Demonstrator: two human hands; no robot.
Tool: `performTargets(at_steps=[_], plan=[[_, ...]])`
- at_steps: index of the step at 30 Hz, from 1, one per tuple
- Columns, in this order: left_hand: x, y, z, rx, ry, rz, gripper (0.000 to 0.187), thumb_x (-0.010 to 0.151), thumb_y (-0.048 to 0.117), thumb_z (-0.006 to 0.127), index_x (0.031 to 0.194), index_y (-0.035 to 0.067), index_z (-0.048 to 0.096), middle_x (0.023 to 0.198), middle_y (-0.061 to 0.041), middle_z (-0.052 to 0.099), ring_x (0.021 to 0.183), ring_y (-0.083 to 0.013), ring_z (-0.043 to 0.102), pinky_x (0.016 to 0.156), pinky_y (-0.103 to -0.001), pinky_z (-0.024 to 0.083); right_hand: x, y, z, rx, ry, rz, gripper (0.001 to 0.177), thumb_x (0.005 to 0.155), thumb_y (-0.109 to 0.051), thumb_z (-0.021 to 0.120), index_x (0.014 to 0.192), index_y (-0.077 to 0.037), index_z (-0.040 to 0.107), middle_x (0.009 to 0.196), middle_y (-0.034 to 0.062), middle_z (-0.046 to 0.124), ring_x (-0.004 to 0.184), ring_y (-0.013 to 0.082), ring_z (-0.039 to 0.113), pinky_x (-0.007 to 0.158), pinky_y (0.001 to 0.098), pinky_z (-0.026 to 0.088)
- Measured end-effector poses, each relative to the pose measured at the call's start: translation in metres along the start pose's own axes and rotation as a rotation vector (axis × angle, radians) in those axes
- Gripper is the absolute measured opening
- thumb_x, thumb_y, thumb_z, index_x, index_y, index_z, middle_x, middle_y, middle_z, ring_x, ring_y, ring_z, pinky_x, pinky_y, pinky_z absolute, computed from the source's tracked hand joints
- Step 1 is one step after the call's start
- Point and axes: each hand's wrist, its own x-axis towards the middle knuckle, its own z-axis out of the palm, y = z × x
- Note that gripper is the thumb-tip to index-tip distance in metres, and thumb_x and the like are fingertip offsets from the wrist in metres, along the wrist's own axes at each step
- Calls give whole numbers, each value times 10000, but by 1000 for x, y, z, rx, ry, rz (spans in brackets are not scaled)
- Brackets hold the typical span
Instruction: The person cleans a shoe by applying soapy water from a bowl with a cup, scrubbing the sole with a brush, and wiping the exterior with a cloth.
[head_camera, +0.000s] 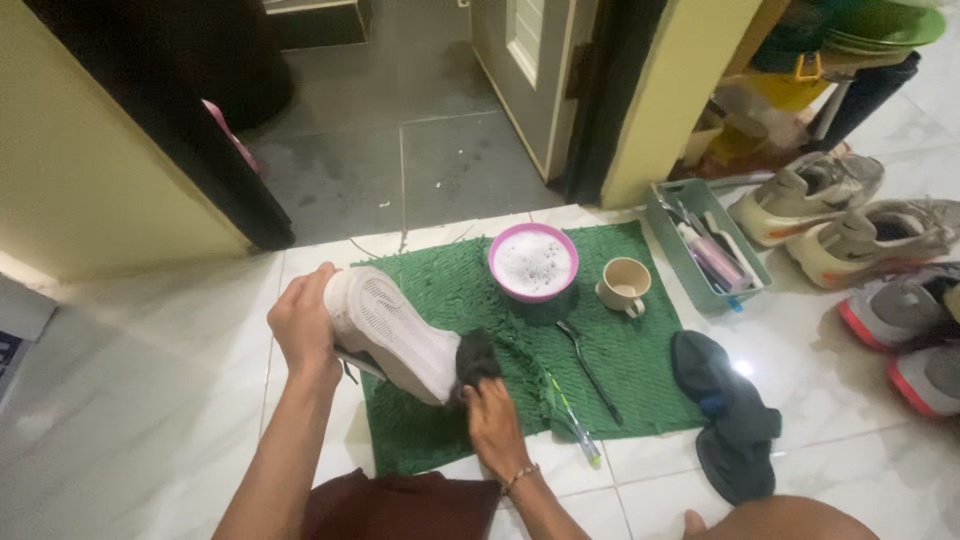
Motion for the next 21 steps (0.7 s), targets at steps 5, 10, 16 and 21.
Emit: performTargets(at_steps=[5, 10, 16, 21], plan=[[-15, 0, 19, 132, -21, 116, 260, 924, 233, 720, 911, -23, 761, 791, -85, 675, 734, -164, 582, 692, -308, 461, 36, -102, 21, 389, 105, -189, 402, 1033, -328, 421, 1139, 11, 608, 1166, 206, 594, 1070, 370, 579, 926, 475, 481], [-9, -4, 12, 12, 32, 122, 240, 909, 220, 715, 906, -17, 757, 801, -54, 710, 733, -148, 622, 693, -302, 491, 46, -90, 28, 200, 125, -283, 463, 1085, -362, 352, 1233, 12, 582, 1208, 222, 604, 1132, 400, 570, 991, 494, 436], [-18, -2, -19, -48, 78, 24, 215, 907, 222, 682, 920, 19, 752, 824, -59, 713, 716, -173, 654, 693, -320, 526, 16, 16, 26, 117, -63, 175, 536, 1052, -451, 348, 1184, 5, 598, 1135, 195, 630, 1059, 361, 608, 946, 460, 460], [-34, -10, 6, -64, 22, 174, 251, 924, 219, 695, 907, -26, 748, 854, -108, 708, 750, -195, 636, 706, -333, 513, 16, -21, 32, 231, 15, 64, 637, 1084, -532, 334, 1216, 31, 601, 1154, 221, 638, 1067, 368, 614, 969, 477, 479]])
